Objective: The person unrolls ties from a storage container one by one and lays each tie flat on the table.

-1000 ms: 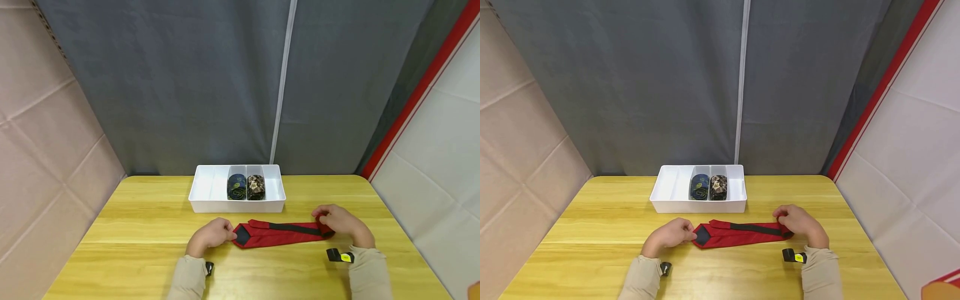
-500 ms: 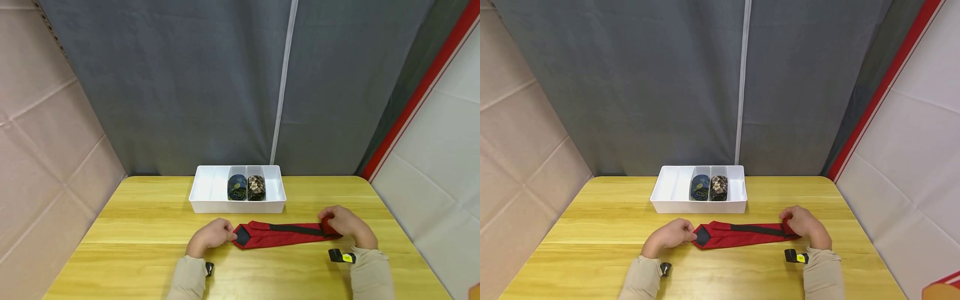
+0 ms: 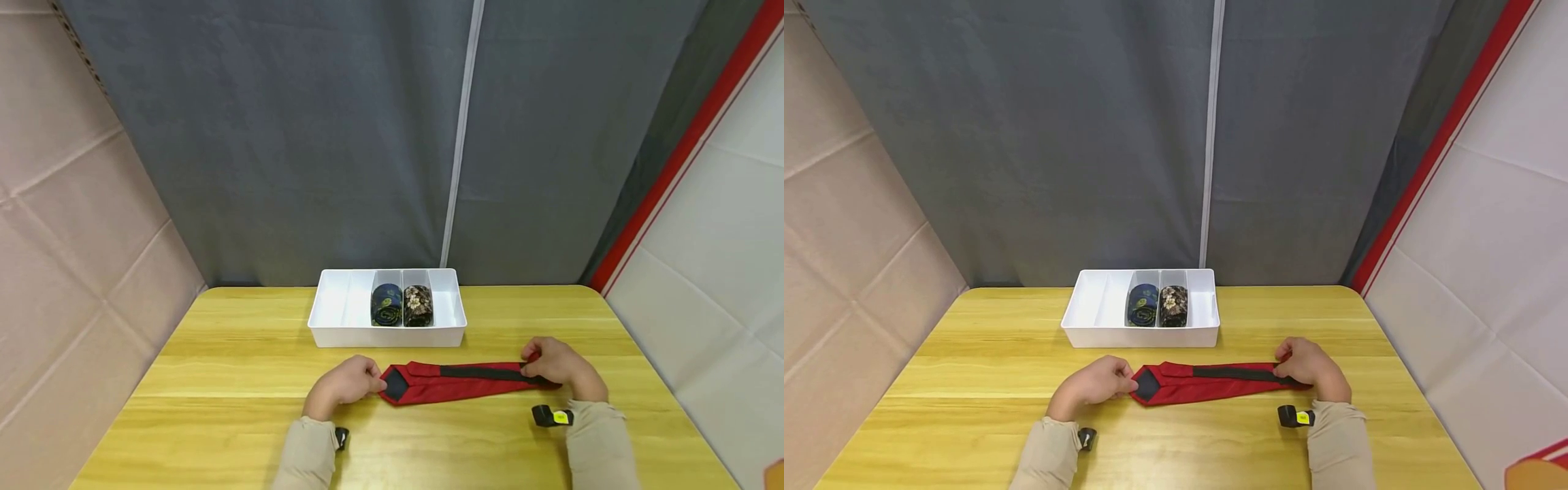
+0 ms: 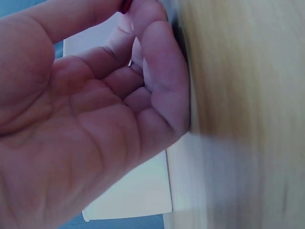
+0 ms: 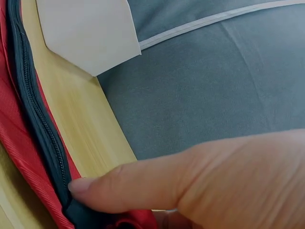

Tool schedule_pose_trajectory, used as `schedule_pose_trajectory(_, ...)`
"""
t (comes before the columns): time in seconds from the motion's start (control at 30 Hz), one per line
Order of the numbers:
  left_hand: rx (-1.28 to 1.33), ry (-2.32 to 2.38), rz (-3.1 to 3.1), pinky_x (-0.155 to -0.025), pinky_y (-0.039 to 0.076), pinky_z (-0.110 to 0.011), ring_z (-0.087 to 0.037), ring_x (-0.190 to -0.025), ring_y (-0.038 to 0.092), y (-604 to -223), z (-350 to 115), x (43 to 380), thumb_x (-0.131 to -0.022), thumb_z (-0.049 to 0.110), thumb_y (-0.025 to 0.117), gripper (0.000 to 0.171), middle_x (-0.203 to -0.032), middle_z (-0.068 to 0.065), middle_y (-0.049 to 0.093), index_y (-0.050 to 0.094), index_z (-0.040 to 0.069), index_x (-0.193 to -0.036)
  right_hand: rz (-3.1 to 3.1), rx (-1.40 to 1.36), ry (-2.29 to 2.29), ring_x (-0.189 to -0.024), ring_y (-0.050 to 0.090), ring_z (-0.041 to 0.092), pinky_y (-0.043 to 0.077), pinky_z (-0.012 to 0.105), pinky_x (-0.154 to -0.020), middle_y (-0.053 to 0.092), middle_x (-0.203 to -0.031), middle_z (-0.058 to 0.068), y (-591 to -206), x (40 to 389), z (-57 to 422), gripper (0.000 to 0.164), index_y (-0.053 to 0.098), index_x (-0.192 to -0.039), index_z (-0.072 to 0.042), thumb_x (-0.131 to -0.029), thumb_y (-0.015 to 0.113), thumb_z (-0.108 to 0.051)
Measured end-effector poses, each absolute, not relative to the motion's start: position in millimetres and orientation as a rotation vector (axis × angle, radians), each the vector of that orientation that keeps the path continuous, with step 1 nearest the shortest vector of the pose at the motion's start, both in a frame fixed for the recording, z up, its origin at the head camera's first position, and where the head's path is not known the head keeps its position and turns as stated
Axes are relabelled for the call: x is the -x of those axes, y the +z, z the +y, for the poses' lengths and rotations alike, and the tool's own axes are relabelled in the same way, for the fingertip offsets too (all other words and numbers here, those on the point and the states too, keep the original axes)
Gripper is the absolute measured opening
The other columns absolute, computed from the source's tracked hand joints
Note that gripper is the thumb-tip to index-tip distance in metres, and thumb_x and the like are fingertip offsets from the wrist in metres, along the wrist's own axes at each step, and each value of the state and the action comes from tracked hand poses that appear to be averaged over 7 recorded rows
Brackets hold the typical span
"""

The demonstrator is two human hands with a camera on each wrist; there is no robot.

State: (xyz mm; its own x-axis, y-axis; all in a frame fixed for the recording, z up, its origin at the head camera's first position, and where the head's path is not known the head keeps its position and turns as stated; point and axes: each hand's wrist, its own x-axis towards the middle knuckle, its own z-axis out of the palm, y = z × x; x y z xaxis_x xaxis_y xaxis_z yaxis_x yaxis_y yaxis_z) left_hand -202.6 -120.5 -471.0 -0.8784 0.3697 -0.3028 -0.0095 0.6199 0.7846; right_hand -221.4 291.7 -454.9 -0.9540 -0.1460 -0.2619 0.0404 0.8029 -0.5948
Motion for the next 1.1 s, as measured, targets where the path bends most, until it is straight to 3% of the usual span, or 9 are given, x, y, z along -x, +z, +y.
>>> schedule_pose_trajectory(0.43, -0.290, 1.165, 2.402, -0.055, 0.034, -0.028, -0.014, -0.059, 0.042, -469.5, -120.7, 203.4, -0.095, 0.018, 0.070, 0.017, -0.072, 0.001, 0.054, 0.064, 0.007, -0.083, 2.676, 0.024, -0.966, -0.075, 0.047, 0.020, 0.039, 0.030, -0.064, 0.049, -0.082, 0.004, -453.0, 217.5, 298.0, 0.039, 0.052, -0.095, 0.000, -0.085, 0.082, -0.022)
schedule_pose_trajectory(0.67, -0.286, 1.175, 2.395, -0.054, 0.033, -0.028, -0.014, -0.058, 0.041, -469.1, -121.1, 203.9, -0.095, 0.017, 0.070, 0.016, -0.071, 0.002, 0.053, 0.064, 0.007, -0.083, 2.718, 0.046, -0.945, -0.081, 0.052, 0.021, 0.043, 0.030, -0.068, 0.058, -0.089, 0.010, -450.8, 218.5, 303.1, 0.030, 0.056, -0.100, 0.003, -0.082, 0.074, -0.012)
schedule_pose_trajectory(0.9, -0.285, 1.179, 2.390, -0.054, 0.033, -0.028, -0.014, -0.058, 0.041, -469.5, -121.4, 203.6, -0.095, 0.018, 0.070, 0.016, -0.071, 0.001, 0.053, 0.064, 0.007, -0.084, 2.685, 0.129, -0.953, -0.096, 0.058, 0.022, 0.047, 0.033, -0.081, 0.068, -0.106, 0.013, -449.4, 216.4, 310.6, 0.026, 0.067, -0.112, -0.001, -0.095, 0.071, -0.020)
schedule_pose_trajectory(1.1, -0.277, 1.183, 2.378, -0.053, 0.032, -0.028, -0.015, -0.057, 0.040, -471.3, -122.6, 203.9, -0.095, 0.018, 0.069, 0.016, -0.072, 0.000, 0.055, 0.064, 0.008, -0.084, 2.686, 0.078, -0.947, -0.080, 0.050, 0.014, 0.041, 0.027, -0.068, 0.059, -0.082, -0.001, -450.3, 212.4, 318.3, 0.026, 0.069, -0.095, -0.005, -0.098, 0.067, -0.031)
